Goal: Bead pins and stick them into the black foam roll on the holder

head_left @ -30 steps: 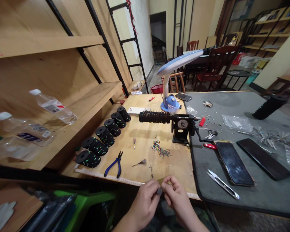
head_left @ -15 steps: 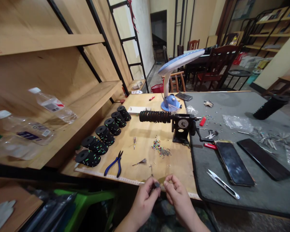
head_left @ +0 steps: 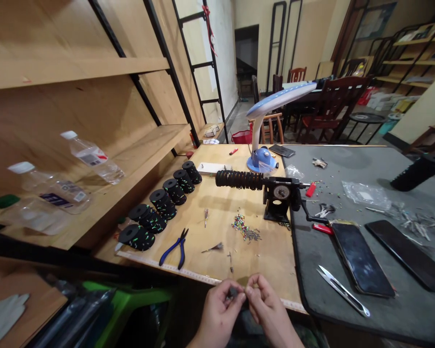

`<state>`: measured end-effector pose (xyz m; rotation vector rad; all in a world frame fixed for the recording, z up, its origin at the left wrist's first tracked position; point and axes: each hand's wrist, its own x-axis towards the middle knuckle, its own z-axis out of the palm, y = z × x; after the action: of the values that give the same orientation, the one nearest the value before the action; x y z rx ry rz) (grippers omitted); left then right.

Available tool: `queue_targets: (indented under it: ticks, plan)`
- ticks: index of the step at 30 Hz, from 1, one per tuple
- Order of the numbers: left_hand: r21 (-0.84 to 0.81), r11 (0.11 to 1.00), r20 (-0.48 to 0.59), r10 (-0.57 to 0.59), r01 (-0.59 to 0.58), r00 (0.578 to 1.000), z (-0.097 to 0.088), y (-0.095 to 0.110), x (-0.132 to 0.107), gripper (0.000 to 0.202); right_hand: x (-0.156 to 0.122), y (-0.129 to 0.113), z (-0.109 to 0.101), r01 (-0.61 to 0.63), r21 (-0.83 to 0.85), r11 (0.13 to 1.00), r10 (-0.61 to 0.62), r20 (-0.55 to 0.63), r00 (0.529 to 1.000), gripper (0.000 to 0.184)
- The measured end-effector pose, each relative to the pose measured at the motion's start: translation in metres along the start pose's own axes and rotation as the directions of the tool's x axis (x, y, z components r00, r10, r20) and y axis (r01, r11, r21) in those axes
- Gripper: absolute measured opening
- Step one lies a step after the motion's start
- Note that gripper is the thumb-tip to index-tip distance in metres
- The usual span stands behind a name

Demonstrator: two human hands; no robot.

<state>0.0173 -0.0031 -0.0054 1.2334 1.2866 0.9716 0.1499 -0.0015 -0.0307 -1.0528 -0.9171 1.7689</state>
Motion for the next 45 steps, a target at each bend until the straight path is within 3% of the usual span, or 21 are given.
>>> queue_targets:
  ticks: [10, 14, 18, 23, 29, 33, 38, 45]
  plan:
    - [0.107, 0.993, 0.037, 0.042, -0.046, 0.998, -0.023, 0.010, -0.004, 0.022, -0.002, -0.013, 0.002, -0.057, -0.282, 0.958, 0.102, 0.150, 0.983, 0.034]
    - [0.063, 0.997, -0.034, 0.048, -0.045, 0.998, -0.020, 0.009, 0.002, 0.023, -0.004, -0.015, 0.006, 0.030, -0.404, 0.914, 0.023, 0.126, 0.992, 0.025]
    - [-0.086, 0.995, -0.146, -0.062, 0.050, 0.987, -0.013, 0.001, 0.012, 0.029, -0.006, -0.017, 0.003, 0.126, -0.505, 0.854, -0.089, 0.097, 0.991, 0.020]
    - [-0.216, 0.968, -0.148, -0.161, 0.127, 0.976, -0.024, 0.001, 0.021, 0.031, -0.006, -0.012, -0.005, 0.089, -0.413, 0.906, -0.077, 0.045, 0.996, 0.025]
    - [-0.137, 0.979, 0.026, -0.150, 0.152, 0.988, -0.037, -0.001, 0.014, 0.033, -0.003, -0.007, -0.007, -0.042, -0.172, 0.984, 0.053, 0.059, 0.997, 0.036]
    - [-0.151, 0.966, 0.093, -0.198, 0.211, 0.976, -0.031, -0.007, 0.006, 0.039, -0.002, -0.006, -0.007, -0.057, -0.117, 0.991, 0.062, 0.036, 0.997, 0.035]
    - [-0.207, 0.949, 0.093, -0.223, 0.238, 0.970, -0.022, -0.003, 0.002, 0.040, -0.001, -0.013, -0.008, 0.037, -0.184, 0.982, -0.049, -0.065, 0.997, 0.037]
    - [-0.133, 0.983, 0.048, -0.119, 0.124, 0.992, -0.008, 0.012, 0.003, 0.028, -0.001, -0.015, -0.008, 0.019, -0.211, 0.977, -0.039, -0.091, 0.995, 0.046]
